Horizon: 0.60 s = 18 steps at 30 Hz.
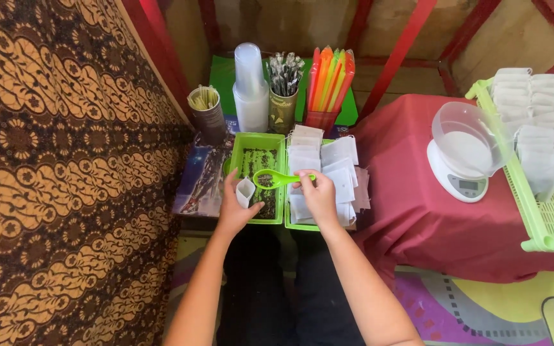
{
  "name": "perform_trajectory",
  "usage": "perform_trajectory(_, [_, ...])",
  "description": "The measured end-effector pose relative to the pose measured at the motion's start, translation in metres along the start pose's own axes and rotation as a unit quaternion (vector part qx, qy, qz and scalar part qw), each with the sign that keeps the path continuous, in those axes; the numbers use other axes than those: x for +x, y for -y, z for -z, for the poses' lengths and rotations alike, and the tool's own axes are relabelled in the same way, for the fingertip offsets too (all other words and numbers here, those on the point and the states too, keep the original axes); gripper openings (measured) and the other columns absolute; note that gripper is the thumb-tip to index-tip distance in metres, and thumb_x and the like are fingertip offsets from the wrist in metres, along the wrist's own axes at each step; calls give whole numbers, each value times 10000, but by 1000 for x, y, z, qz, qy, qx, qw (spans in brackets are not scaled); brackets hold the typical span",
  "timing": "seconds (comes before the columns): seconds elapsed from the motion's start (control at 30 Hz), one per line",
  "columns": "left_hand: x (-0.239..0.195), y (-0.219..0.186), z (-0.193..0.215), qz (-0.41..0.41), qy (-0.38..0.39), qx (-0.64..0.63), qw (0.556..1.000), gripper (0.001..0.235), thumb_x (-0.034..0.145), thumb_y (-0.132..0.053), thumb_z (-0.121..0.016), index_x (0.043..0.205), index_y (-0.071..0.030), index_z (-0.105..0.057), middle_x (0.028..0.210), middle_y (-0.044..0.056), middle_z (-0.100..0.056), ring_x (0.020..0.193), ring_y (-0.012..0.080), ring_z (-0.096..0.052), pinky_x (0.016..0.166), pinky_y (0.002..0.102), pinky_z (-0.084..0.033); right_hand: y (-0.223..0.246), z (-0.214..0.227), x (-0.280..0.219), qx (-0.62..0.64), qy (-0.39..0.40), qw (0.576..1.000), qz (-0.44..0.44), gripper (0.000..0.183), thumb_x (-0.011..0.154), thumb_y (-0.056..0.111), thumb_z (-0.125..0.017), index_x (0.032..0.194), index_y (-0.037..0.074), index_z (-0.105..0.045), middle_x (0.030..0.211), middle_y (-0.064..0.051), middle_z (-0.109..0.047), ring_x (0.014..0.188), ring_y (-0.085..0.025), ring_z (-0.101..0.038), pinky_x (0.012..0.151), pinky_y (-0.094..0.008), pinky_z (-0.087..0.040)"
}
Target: The person scoops green tea leaves from a green tray using a green plastic spoon and pours them into white tea bags. The filled tea bags are then placed into a green plastic basket on the table.
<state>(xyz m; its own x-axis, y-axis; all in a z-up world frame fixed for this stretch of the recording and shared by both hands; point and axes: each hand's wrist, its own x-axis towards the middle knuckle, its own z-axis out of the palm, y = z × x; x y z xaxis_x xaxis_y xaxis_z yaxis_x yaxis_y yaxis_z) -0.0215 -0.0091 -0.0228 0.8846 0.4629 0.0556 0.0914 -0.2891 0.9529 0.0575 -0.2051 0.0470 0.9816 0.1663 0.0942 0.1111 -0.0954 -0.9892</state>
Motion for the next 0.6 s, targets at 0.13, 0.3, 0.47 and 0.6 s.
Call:
perform_trajectory(0.13, [2, -17, 2, -12, 40, -17, 999, 1114, 686, -56, -902, 1584, -104, -246, 1403, 241, -516, 1374, 487, -454, 1149, 648, -337, 18, -5, -5, -18, 9, 999, 44, 206, 962, 149, -608, 992, 144, -812, 685, -72, -759, 656, -58, -588, 644, -205, -510])
perform_trajectory(0.3, [3, -36, 3, -4, 74, -8, 997, 1086, 743, -92, -870, 1596, -124, -199, 1487, 300, -410, 1420, 558, -347, 1145, 724, -278, 5, -14, 2, -145, 59, 963, 221, 171, 976, 200, -657, 1041, 151, -807, 889, -93, -793, 859, -281, -729, 831, -365, -552])
perform_trajectory(0.47, [5, -40, 5, -17, 79, -2, 997, 1073, 752, -137, -858, 1591, -140, -189, 1503, 324, -392, 1416, 575, -341, 1139, 726, -279, 13, -18, -11, -249, 112, 904, 330, 177, 978, 183, -655, 1099, 180, -784, 983, -23, -769, 965, -215, -696, 903, -355, -494])
perform_trajectory(0.6, [4, -37, 6, -31, 65, 1, 997, 1026, 770, -150, -838, 1589, -126, -222, 1523, 347, -355, 1417, 592, -320, 1133, 737, -276, 11, -20, -16, -244, 124, 882, 384, 184, 972, 151, -687, 1135, 173, -770, 979, -35, -737, 965, -228, -662, 916, -361, -479])
